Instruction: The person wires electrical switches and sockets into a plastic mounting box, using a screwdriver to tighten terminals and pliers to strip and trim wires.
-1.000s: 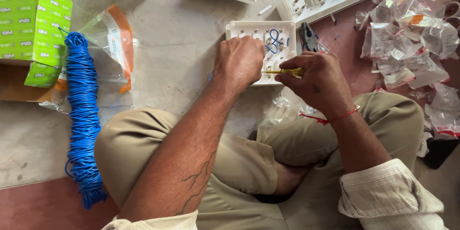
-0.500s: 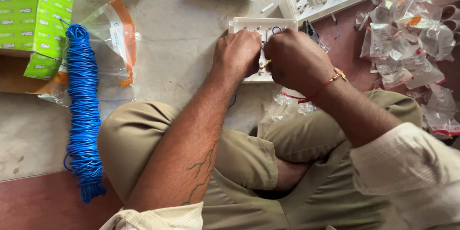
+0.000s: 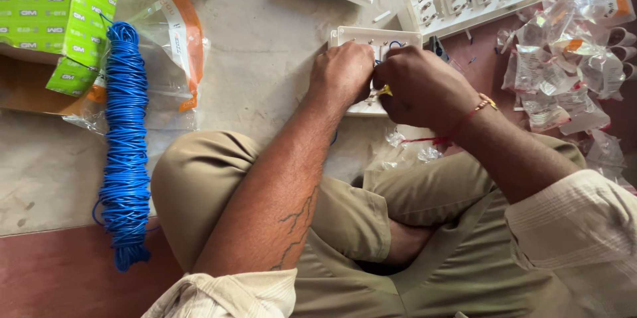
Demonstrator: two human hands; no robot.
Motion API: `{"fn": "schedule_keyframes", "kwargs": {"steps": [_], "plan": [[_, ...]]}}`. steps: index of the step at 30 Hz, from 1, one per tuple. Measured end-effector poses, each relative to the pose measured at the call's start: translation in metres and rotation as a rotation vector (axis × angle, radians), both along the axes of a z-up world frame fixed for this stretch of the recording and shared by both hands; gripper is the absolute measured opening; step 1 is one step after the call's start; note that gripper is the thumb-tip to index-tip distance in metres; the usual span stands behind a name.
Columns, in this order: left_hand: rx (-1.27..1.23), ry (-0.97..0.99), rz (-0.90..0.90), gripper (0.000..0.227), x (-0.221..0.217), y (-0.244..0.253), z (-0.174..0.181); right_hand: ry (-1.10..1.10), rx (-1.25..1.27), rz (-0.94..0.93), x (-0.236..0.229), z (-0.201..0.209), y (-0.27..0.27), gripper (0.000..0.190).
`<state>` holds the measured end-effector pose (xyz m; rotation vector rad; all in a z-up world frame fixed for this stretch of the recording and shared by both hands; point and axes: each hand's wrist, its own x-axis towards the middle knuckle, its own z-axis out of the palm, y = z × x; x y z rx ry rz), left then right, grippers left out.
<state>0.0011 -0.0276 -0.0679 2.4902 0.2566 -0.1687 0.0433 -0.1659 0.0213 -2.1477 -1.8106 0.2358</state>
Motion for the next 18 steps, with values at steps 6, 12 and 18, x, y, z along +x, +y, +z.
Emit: {"fn": "schedule_keyframes", "kwargs": {"steps": [6, 12, 18], "plan": [[0.051, -0.006, 0.023, 0.014, 0.007, -0.004, -0.007, -0.133, -0.531, -0.342, -0.002, 0.008, -0.012, 0.019], [0.061, 0.083, 0.002, 0.021, 0.004, -0.003, 0.002, 0.031, -0.204, -0.444, 0.006, -0.015, -0.05, 0.027], [0.052, 0.106, -0.002, 0.024, 0.003, -0.003, 0.004, 0.336, 0.013, -0.818, -0.022, -0.061, -0.055, 0.026]]}}
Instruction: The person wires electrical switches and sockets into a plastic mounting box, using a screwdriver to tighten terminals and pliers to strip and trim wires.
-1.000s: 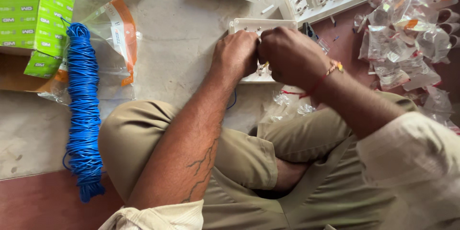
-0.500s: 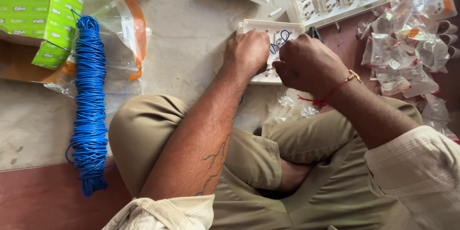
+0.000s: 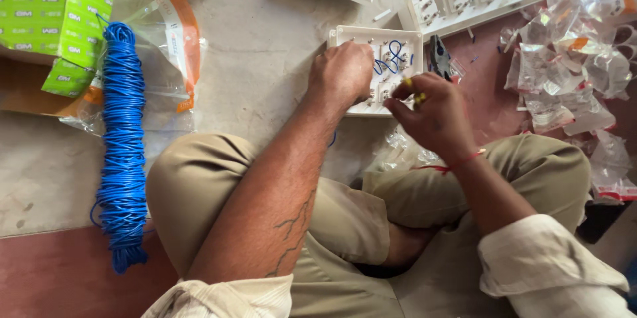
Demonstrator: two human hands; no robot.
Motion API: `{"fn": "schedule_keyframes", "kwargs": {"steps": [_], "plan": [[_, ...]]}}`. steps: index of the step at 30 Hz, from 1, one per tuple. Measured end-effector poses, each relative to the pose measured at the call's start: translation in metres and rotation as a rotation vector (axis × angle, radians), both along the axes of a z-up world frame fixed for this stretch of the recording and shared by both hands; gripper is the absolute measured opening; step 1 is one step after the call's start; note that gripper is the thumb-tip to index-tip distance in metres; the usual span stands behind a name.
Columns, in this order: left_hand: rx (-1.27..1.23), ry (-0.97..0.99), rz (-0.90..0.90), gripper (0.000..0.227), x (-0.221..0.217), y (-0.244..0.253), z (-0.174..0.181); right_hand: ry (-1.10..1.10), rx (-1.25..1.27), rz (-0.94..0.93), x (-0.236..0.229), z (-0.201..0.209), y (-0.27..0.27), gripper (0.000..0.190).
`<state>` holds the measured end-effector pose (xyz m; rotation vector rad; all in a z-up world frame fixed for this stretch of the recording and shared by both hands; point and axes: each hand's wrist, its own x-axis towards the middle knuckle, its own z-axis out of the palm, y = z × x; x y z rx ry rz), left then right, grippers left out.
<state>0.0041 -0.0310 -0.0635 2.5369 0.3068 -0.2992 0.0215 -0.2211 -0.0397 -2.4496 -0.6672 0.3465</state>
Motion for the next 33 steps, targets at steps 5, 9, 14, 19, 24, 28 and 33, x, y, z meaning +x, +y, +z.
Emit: {"fn": "schedule_keyframes", "kwargs": {"steps": [5, 9, 14, 19, 24, 28, 33], "plan": [[0.02, 0.0, -0.024, 0.024, -0.002, 0.003, 0.003, -0.243, 0.105, 0.136, -0.006, -0.005, 0.014, 0.019], [0.01, 0.03, -0.026, 0.022, -0.002, 0.005, 0.006, -0.219, 0.081, 0.118, -0.008, -0.01, 0.017, 0.021], [-0.042, 0.017, 0.012, 0.018, -0.001, 0.006, 0.008, -0.272, 0.115, 0.185, -0.011, -0.018, 0.015, 0.011], [-0.046, 0.084, -0.009, 0.016, -0.002, 0.006, 0.013, -0.259, 0.159, 0.178, -0.013, -0.017, 0.018, 0.014], [-0.055, 0.125, -0.013, 0.015, -0.001, 0.006, 0.013, -0.267, 0.08, 0.107, -0.014, -0.019, 0.018, 0.016], [-0.048, 0.117, -0.008, 0.016, -0.001, 0.006, 0.013, -0.259, 0.032, 0.185, -0.011, -0.023, 0.017, 0.015], [-0.047, 0.163, -0.026, 0.016, -0.002, 0.007, 0.015, -0.25, 0.05, 0.238, -0.011, -0.022, 0.017, 0.012]]}}
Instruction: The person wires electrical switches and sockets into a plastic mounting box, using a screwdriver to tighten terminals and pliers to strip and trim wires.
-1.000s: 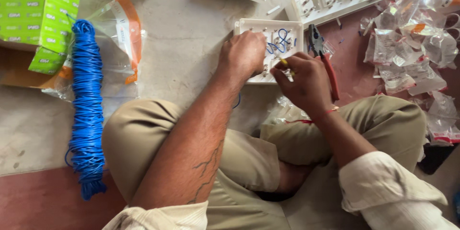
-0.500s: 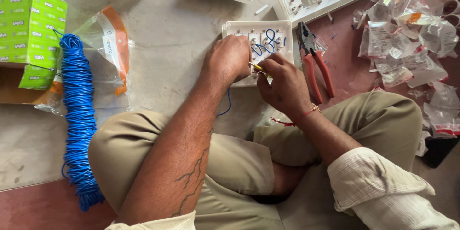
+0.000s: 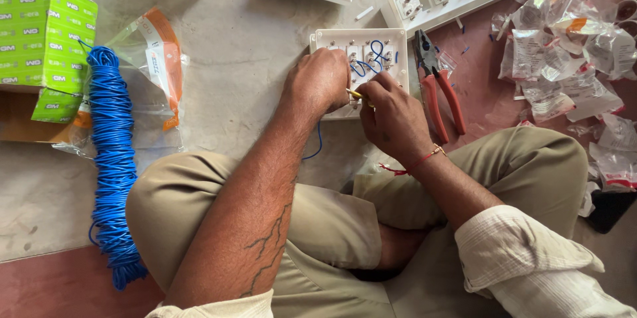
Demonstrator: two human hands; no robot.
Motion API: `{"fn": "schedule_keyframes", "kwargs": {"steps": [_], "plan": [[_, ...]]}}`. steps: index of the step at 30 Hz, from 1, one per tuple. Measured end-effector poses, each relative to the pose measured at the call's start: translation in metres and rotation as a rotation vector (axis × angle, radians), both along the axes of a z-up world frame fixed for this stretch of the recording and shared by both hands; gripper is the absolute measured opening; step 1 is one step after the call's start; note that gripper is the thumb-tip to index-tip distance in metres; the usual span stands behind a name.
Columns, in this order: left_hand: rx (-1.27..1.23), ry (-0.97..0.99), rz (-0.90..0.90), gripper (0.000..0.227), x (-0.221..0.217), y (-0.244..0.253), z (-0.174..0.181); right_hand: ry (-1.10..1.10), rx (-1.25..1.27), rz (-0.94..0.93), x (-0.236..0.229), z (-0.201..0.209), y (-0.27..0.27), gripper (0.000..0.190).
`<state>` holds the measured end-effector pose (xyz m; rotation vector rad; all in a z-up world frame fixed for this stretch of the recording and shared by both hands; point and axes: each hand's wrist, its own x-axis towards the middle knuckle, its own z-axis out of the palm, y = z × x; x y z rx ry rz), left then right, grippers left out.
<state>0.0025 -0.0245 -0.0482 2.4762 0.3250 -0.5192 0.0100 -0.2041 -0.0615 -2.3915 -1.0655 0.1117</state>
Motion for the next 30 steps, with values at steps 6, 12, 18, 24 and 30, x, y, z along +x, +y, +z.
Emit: {"fn": "schedule_keyframes", "kwargs": {"steps": [6, 12, 18, 24, 30], "plan": [[-0.005, -0.007, 0.019, 0.016, -0.0005, 0.0003, 0.0002, 0.033, 0.118, -0.069, 0.0018, 0.0034, 0.0003, 0.02], [-0.002, -0.03, 0.009, 0.018, -0.0007, 0.0003, 0.0008, 0.05, 0.012, -0.029, 0.0007, -0.0011, -0.0007, 0.012], [-0.002, -0.046, 0.039, 0.016, -0.001, -0.0009, 0.0015, -0.003, 0.08, -0.097, -0.0001, 0.0044, -0.0006, 0.022], [0.005, -0.015, 0.035, 0.02, 0.0004, -0.0007, 0.0033, 0.05, 0.042, -0.067, -0.001, 0.0034, 0.0006, 0.012], [0.004, -0.072, 0.038, 0.017, -0.0005, -0.0013, 0.0005, 0.045, 0.09, -0.114, -0.0011, 0.0023, 0.001, 0.019]]}}
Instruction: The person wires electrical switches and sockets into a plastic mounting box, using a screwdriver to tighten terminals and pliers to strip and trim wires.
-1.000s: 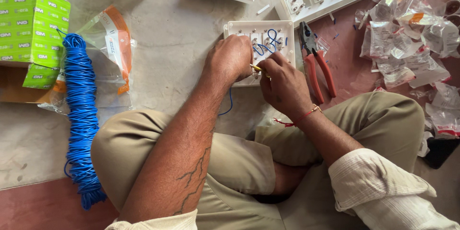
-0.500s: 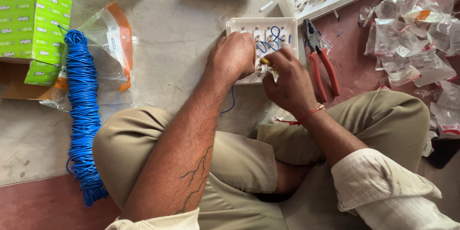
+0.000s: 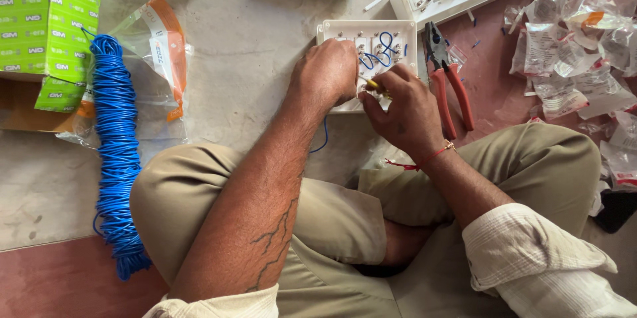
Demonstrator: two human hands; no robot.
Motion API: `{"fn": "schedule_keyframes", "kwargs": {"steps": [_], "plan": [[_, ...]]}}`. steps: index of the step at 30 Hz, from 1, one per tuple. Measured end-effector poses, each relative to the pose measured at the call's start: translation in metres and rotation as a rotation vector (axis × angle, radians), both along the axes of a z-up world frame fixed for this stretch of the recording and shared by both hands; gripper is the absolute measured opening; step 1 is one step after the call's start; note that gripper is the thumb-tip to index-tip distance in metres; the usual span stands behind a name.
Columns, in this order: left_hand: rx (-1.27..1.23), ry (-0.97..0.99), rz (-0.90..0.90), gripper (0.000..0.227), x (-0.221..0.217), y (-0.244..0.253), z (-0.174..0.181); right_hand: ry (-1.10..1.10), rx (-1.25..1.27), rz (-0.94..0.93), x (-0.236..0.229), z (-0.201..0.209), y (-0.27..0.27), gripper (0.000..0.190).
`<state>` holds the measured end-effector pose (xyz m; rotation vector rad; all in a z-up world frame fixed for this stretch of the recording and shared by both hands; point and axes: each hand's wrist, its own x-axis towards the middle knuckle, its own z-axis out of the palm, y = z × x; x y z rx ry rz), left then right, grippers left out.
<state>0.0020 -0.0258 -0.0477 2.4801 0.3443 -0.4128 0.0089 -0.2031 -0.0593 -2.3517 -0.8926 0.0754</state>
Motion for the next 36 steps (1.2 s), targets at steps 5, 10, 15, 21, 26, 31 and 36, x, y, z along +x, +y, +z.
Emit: {"fn": "schedule_keyframes", "kwargs": {"steps": [5, 10, 15, 21, 26, 31, 36], "plan": [[-0.014, 0.069, -0.008, 0.022, 0.001, 0.001, 0.003, 0.002, -0.019, 0.096, 0.002, -0.002, -0.002, 0.01], [0.005, 0.011, -0.008, 0.019, 0.0, 0.0, 0.0, -0.016, -0.016, 0.012, 0.0, 0.002, -0.001, 0.017], [0.011, -0.009, -0.02, 0.016, 0.0, 0.0, -0.001, 0.026, -0.008, 0.047, 0.005, -0.001, -0.003, 0.013], [0.037, -0.068, -0.004, 0.011, -0.004, -0.006, -0.009, 0.148, 0.074, 0.008, 0.009, -0.001, -0.005, 0.018], [0.167, -0.323, 0.087, 0.007, -0.012, -0.025, -0.02, 0.088, 0.038, -0.001, 0.008, -0.004, -0.003, 0.018], [0.118, -0.335, 0.149, 0.011, -0.011, -0.025, -0.022, 0.074, 0.064, -0.003, 0.009, -0.006, -0.003, 0.02], [0.133, -0.151, 0.117, 0.029, -0.009, -0.019, -0.019, 0.068, 0.092, -0.003, 0.009, -0.007, -0.004, 0.019]]}}
